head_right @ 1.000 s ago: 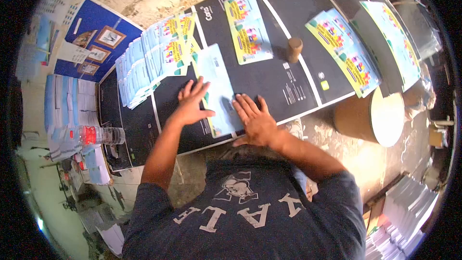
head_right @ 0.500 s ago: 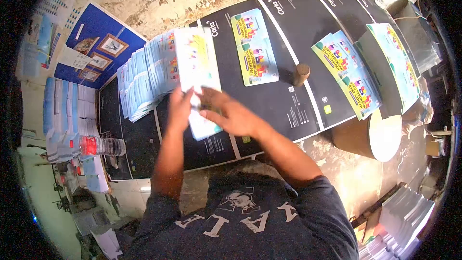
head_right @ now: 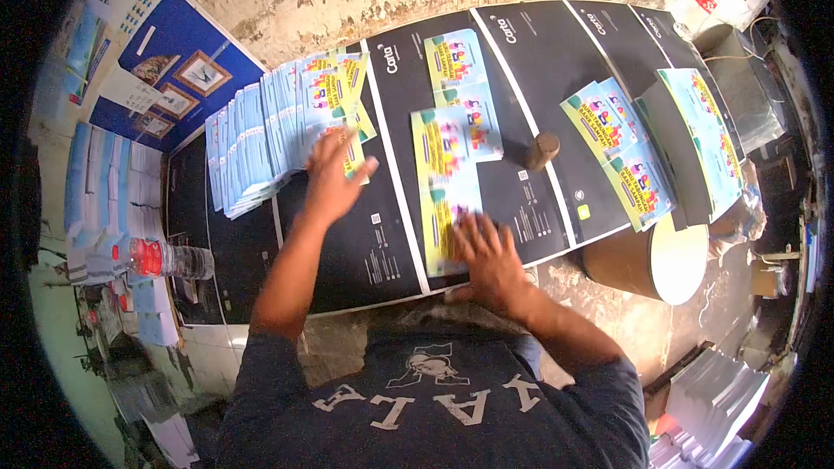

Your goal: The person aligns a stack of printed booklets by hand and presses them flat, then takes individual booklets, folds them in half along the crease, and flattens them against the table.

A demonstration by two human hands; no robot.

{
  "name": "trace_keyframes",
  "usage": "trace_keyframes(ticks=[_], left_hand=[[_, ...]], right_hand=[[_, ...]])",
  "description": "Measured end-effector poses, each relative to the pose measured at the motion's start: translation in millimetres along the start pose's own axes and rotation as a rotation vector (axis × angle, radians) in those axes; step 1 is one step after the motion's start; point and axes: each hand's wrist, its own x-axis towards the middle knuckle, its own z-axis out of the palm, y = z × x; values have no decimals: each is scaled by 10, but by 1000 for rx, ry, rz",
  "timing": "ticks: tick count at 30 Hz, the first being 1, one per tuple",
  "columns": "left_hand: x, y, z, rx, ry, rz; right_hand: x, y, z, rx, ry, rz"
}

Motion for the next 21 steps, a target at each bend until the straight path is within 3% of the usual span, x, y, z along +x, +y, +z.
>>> trace_keyframes(ticks=[4, 5, 6, 7, 11, 12, 13, 14, 15, 16, 19, 21], left_hand=[[-644, 609, -72, -186, -454, 299], [-771, 709, -79, -200, -507, 394], [-829, 811, -122, -284, -481, 391], [-853, 895, -167, -368, -455, 391], [-697, 1072, -505, -877, -190, 307], [-678, 1196, -573, -888, -198, 296], [-746, 1259, -534, -1283, -356, 163], [-834, 1416, -495, -1280, -220, 113], [-872, 1525, -478, -1270, -84, 86], [-887, 1600, -630, -1015, -104, 64], [-933, 1683, -548, -1128, 92, -191], [-878, 1688, -566, -1179, 193, -203]], right_hand=[[-530, 0, 218, -125, 179, -185], [-623, 52, 11, 177, 218, -158], [-703, 80, -230, 482, 256, -126], [-751, 106, -436, 485, 265, -121], [-704, 140, -1148, 1483, 822, -11], [-576, 123, -1249, 1548, 931, -29], [-486, 77, -1320, 1613, 1031, -41], [-384, 62, -1289, 1660, 1153, -23], [-344, 66, -1252, 1672, 1190, -31], [-268, 12, -1250, 1694, 1232, -35], [-183, -179, -1206, 1797, 1223, -48], [-240, -261, -1308, 2007, 959, -322]])
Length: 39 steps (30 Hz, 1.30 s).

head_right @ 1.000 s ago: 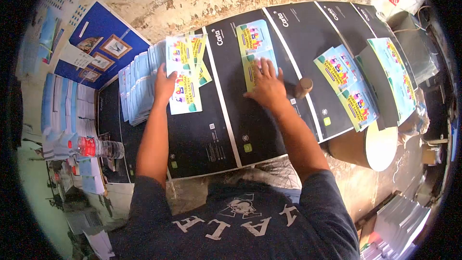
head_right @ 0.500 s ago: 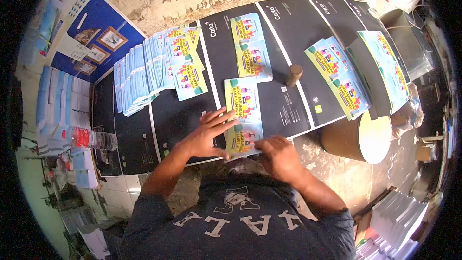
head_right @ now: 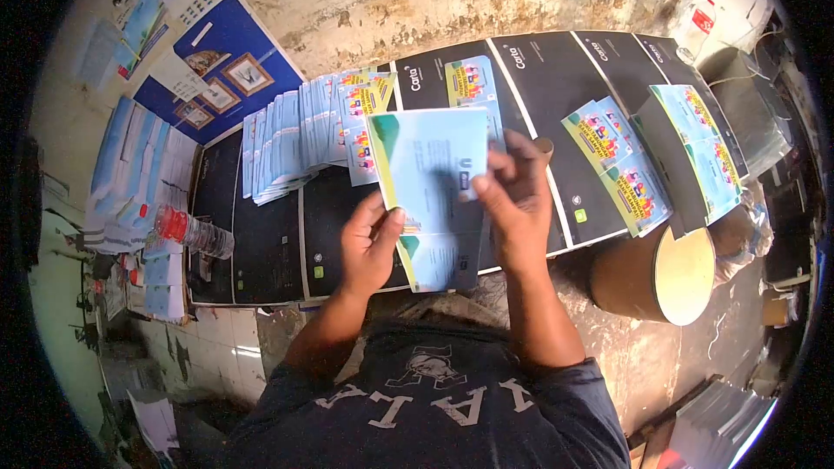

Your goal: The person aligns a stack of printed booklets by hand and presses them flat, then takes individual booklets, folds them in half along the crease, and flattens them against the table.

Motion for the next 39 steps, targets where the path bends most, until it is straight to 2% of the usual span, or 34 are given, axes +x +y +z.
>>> trace_keyframes(ticks=[2, 3, 4, 8, 16, 18, 21, 27, 39], left_hand=[[51, 21, -32, -14, 38, 57], [34, 76, -57, 155, 25, 85], [24, 91, -40, 153, 28, 86], [25, 133, 39, 280, 95, 161], [68, 110, 10, 357, 167, 161], [77, 117, 4, 327, 175, 208], [60, 138, -17, 242, 159, 155], [40, 197, -28, 293, 134, 178], [5, 181, -29, 266, 144, 188]], right_hand=[[-7, 157, -192, -203, -150, 198], [-34, 213, -207, -330, -160, 223], [-53, 262, -199, -456, -170, 244], [-80, 394, -149, -245, -53, 200], [-97, 411, -119, -208, -54, 154], [-102, 400, -107, -140, -50, 186], [-65, 385, -122, -55, -15, 288], [-27, 324, -112, -214, -45, 322], [-58, 322, -64, -307, -34, 270]])
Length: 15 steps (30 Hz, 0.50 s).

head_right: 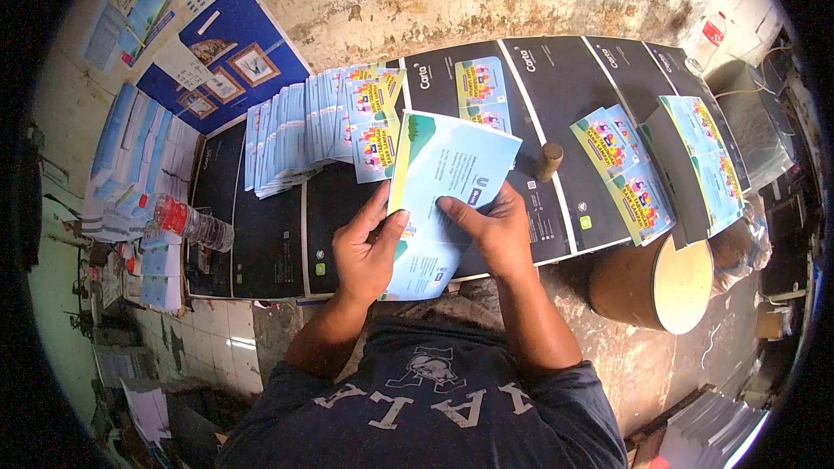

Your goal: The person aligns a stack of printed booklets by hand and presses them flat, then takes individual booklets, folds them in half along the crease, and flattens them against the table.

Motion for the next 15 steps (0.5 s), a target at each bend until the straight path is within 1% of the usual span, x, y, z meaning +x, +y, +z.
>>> trace_keyframes(ticks=[4, 7, 9, 10, 12, 13, 15], left_hand=[[1, 27, -42, 58, -7, 31], [16, 50, -56, 78, -8, -6], [21, -23, -44, 31, 15, -60], [16, -72, -39, 30, 16, -61], [5, -197, -35, -9, 21, -144], [18, -254, -41, -10, 22, -149], [81, -407, -53, 24, 9, -294]], right_hand=[[-30, -7, 43, -30, 7, -21], [-54, -5, 67, -17, -15, -37], [-40, 62, 55, -100, -112, 131], [-40, 92, 72, -113, -93, 139], [27, 181, 77, -159, -81, 149], [69, 242, 81, -201, -65, 160], [187, 401, 106, -232, -47, 163]])
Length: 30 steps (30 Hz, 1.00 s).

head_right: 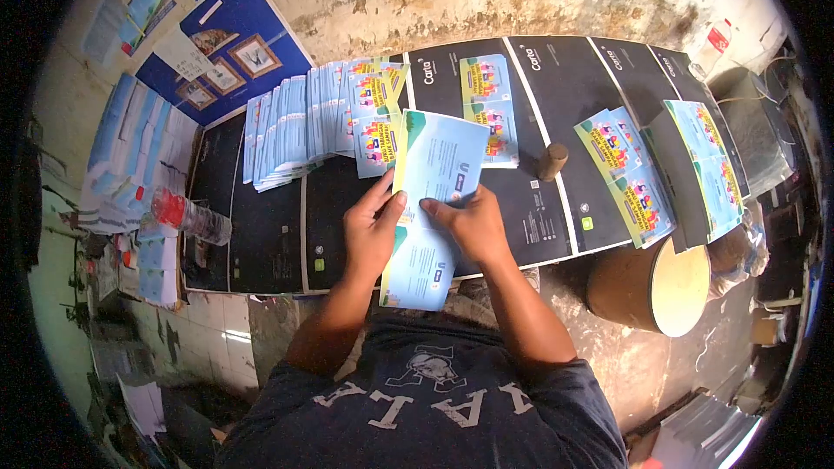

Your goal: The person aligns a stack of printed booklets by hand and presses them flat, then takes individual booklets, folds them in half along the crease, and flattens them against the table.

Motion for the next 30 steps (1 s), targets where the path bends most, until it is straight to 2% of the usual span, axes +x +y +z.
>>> trace_keyframes(ticks=[2, 4, 5, 6, 8, 9, 10, 12, 16, 22, 25, 30], left_hand=[[151, -486, -16, -31, 13, -28], [300, -868, -75, 99, 10, -37], [350, -792, -140, 283, -35, -200], [384, -870, -210, 277, -28, -205], [431, -1112, -381, 769, -116, 237], [476, -1149, -489, 718, -277, 212], [506, -1184, -565, 717, -273, 204], [527, -1234, -654, 827, -519, 476], [545, -1293, -708, 878, -607, 467], [575, -1308, -726, 917, -604, 520], [591, -1242, -745, 988, -700, 426], [579, -1139, -750, 1027, -776, 333]], right_hand=[[226, 231, 48, -204, 74, 58], [603, 731, 21, -212, 18, 69], [738, 851, 35, -336, 19, 102], [865, 941, 43, -462, 21, 133], [1098, 1127, 23, -538, -4, 199], [1143, 1145, 54, -606, -25, 261], [1173, 1166, 80, -610, -32, 266], [1198, 1206, 107, -718, 20, 262], [1212, 1265, 105, -731, 18, 233], [1177, 1232, 176, -907, 92, 160], [1182, 1245, 141, -790, 59, 136], [1296, 1289, 152, -880, 42, 121]])
